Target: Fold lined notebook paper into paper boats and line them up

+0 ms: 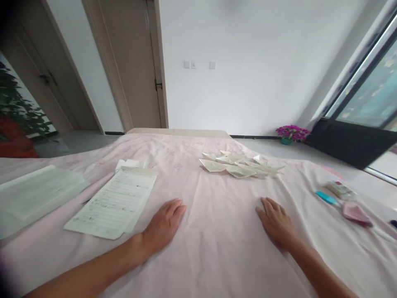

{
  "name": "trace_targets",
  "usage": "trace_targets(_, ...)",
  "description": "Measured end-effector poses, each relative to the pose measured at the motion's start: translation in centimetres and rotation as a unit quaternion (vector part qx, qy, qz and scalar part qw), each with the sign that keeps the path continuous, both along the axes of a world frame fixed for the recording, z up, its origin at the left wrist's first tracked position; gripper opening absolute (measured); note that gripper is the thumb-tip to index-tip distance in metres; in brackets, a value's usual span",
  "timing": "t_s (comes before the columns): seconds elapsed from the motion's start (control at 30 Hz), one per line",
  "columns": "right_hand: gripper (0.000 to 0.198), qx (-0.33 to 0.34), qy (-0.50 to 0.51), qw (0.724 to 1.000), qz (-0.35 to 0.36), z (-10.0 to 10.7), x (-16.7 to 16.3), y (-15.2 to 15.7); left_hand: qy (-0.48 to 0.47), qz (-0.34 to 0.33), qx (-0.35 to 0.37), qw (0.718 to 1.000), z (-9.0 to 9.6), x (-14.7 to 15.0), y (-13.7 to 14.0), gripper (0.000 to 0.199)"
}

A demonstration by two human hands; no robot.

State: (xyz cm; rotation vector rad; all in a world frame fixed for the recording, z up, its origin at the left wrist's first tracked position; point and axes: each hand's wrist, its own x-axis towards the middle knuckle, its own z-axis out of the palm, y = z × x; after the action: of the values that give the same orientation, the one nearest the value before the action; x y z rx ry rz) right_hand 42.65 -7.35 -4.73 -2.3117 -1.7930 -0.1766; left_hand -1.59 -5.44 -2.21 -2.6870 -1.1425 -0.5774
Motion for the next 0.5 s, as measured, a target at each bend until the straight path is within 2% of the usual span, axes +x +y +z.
trace_targets(0.13, 0.065, -0.015, -0.035, 0.999, -0.006, -0.5, -0.3, -1.4, 0.008, -0.013, -0.043, 0.999, 0.0, -1.3, -0.9, 0.04)
trace_targets(0.3, 0.06, -0.02, -0.034, 0.999, -0.023, -0.3, 0.3, -0.6, -0.008, -0.044, -0.077, 0.996, 0.4, -2.8, -1.7, 0.043)
trace_targets(0.5, 0.057, -0.002, -0.018, 1.0, -0.003, -0.6, 1.0, -0.3, -0.025, -0.043, -0.082, 0.995, 0.2, -2.7, -1.7, 0.041)
